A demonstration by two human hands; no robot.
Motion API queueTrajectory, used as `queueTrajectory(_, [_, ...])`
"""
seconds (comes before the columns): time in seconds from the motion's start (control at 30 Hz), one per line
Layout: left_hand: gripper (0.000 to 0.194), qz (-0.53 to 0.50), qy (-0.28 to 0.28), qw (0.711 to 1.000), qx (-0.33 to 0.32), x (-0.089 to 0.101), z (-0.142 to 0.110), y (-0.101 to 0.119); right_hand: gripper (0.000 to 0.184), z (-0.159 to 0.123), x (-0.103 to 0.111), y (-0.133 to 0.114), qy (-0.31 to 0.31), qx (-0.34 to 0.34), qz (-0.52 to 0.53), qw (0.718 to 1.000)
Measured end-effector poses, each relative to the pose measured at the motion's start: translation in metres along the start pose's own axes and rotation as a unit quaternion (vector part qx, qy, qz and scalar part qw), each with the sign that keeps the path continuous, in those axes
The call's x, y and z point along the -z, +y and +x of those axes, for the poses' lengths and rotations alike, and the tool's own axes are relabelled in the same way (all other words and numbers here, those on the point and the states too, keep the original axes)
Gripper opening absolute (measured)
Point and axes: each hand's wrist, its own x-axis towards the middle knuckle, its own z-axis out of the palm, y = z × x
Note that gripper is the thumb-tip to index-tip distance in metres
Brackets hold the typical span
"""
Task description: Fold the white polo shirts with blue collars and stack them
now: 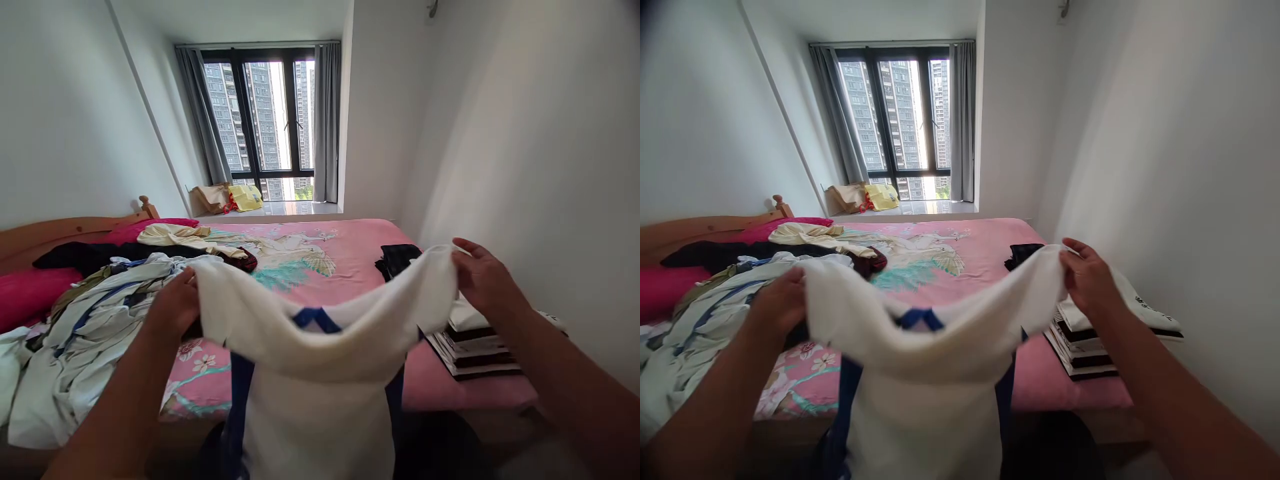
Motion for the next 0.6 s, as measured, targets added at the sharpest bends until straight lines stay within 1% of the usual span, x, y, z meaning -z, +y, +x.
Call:
queueTrajectory(0.03, [0.022,0.022,0.028,0.999,0.004,-0.007,0.005,-0.007,0.048,0.005,-0.010,0.012,0.000,0.001,-0.002,1.000])
queueTrajectory(0.07, [0.021,0.046,0.054,0.997,0.007,-0.013,0.008,-0.018,0.053,0.007,-0.016,0.027,0.002,0.002,-0.018,1.000])
queueTrajectory(0.1, [0.024,0.070,0.073,0.995,0.009,-0.015,0.008,-0.034,0.055,0.005,-0.017,0.046,-0.003,-0.006,-0.046,0.999])
queueTrajectory(0.13, [0.030,0.102,0.064,0.993,0.009,-0.013,0.006,-0.052,0.053,-0.002,-0.014,0.067,-0.020,-0.015,-0.084,0.996])
queueTrajectory(0.17, [0.037,0.137,0.036,0.990,0.011,-0.008,0.000,-0.073,0.046,-0.014,-0.008,0.091,-0.052,-0.024,-0.124,0.991])
queueTrajectory(0.2, [0.040,0.174,-0.003,0.985,0.015,0.001,-0.008,-0.096,0.041,-0.029,0.000,0.116,-0.108,-0.049,-0.165,0.979])
queueTrajectory(0.23, [0.041,0.207,-0.051,0.977,0.025,0.013,-0.018,-0.120,0.039,-0.048,0.011,0.141,-0.133,-0.061,-0.195,0.970])
queueTrajectory(0.27, [0.042,0.231,-0.076,0.969,0.039,0.027,-0.030,-0.144,0.038,-0.070,0.023,0.166,-0.130,-0.063,-0.217,0.965])
queueTrajectory(0.3, [0.042,0.251,-0.083,0.962,0.065,0.042,-0.043,-0.167,0.037,-0.093,0.035,0.190,-0.132,-0.068,-0.240,0.959])
queueTrajectory(0.33, [0.041,0.266,-0.088,0.957,0.082,0.057,-0.056,-0.188,0.035,-0.117,0.048,0.211,-0.119,-0.086,-0.261,0.954])
queueTrajectory(0.37, [0.038,0.275,-0.079,0.954,0.086,0.072,-0.069,-0.207,0.034,-0.140,0.061,0.231,-0.109,-0.098,-0.274,0.950])
queueTrajectory(0.4, [0.033,0.280,-0.066,0.955,0.070,0.085,-0.081,-0.223,0.034,-0.163,0.073,0.249,-0.096,-0.111,-0.287,0.947])
queueTrajectory(0.47, [0.027,0.294,-0.032,0.955,0.014,0.103,-0.101,-0.246,0.036,-0.202,0.092,0.278,-0.073,-0.151,-0.290,0.942])
queueTrajectory(0.5, [0.029,0.309,-0.025,0.951,-0.016,0.107,-0.109,-0.252,0.038,-0.216,0.097,0.290,-0.066,-0.170,-0.283,0.942])
queueTrajectory(0.53, [0.035,0.332,-0.030,0.942,-0.039,0.109,-0.115,-0.256,0.042,-0.228,0.101,0.299,-0.066,-0.184,-0.272,0.942])
queueTrajectory(0.6, [0.050,0.394,-0.064,0.914,-0.072,0.104,-0.120,-0.255,0.050,-0.241,0.100,0.313,-0.073,-0.200,-0.257,0.943])
